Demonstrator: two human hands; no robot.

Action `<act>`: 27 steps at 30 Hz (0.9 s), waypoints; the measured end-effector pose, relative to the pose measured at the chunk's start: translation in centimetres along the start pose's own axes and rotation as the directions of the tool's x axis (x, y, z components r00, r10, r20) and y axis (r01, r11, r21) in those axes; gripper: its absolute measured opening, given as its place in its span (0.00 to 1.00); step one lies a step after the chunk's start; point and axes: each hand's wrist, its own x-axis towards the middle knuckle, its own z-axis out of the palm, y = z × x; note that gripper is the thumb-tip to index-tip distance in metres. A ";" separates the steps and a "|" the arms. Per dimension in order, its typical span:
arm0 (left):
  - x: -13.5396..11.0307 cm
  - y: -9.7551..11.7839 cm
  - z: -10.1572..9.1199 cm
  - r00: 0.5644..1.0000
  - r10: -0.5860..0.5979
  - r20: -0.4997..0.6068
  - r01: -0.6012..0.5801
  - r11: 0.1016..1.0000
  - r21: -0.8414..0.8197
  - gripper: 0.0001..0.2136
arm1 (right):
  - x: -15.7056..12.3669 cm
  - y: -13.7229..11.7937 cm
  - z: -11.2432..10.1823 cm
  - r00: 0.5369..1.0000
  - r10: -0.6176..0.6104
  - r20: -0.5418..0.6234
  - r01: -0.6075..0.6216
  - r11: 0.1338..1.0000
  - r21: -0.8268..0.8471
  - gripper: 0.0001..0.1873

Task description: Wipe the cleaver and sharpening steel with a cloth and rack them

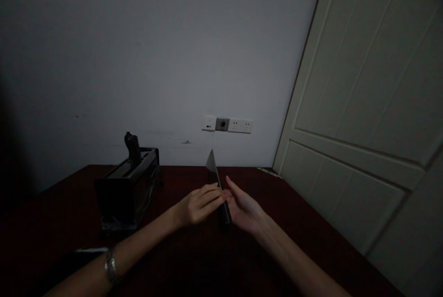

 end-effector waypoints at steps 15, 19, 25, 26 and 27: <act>-0.6 1.2 0.5 0.992 0.078 0.099 -0.091 0.988 0.128 0.12 | 1.8 1.1 -0.2 0.963 -0.232 -0.139 0.200 0.956 -0.212 0.19; -0.9 1.6 0.8 0.991 0.108 0.074 -0.121 0.971 0.206 0.11 | 1.8 1.5 0.3 0.928 -0.266 -0.259 0.203 0.948 -0.247 0.20; -1.2 2.2 1.0 0.996 0.051 0.074 -0.066 0.975 0.211 0.13 | 1.8 2.1 0.9 0.889 -0.324 -0.323 0.251 0.936 -0.247 0.21; -1.1 2.3 1.0 0.996 0.046 0.070 -0.059 0.977 0.204 0.13 | 1.8 2.2 0.8 0.883 -0.350 -0.313 0.272 0.925 -0.265 0.21; -1.1 2.5 1.1 0.997 0.044 0.065 -0.057 0.978 0.199 0.14 | 1.8 2.3 0.7 0.878 -0.372 -0.300 0.289 0.914 -0.286 0.21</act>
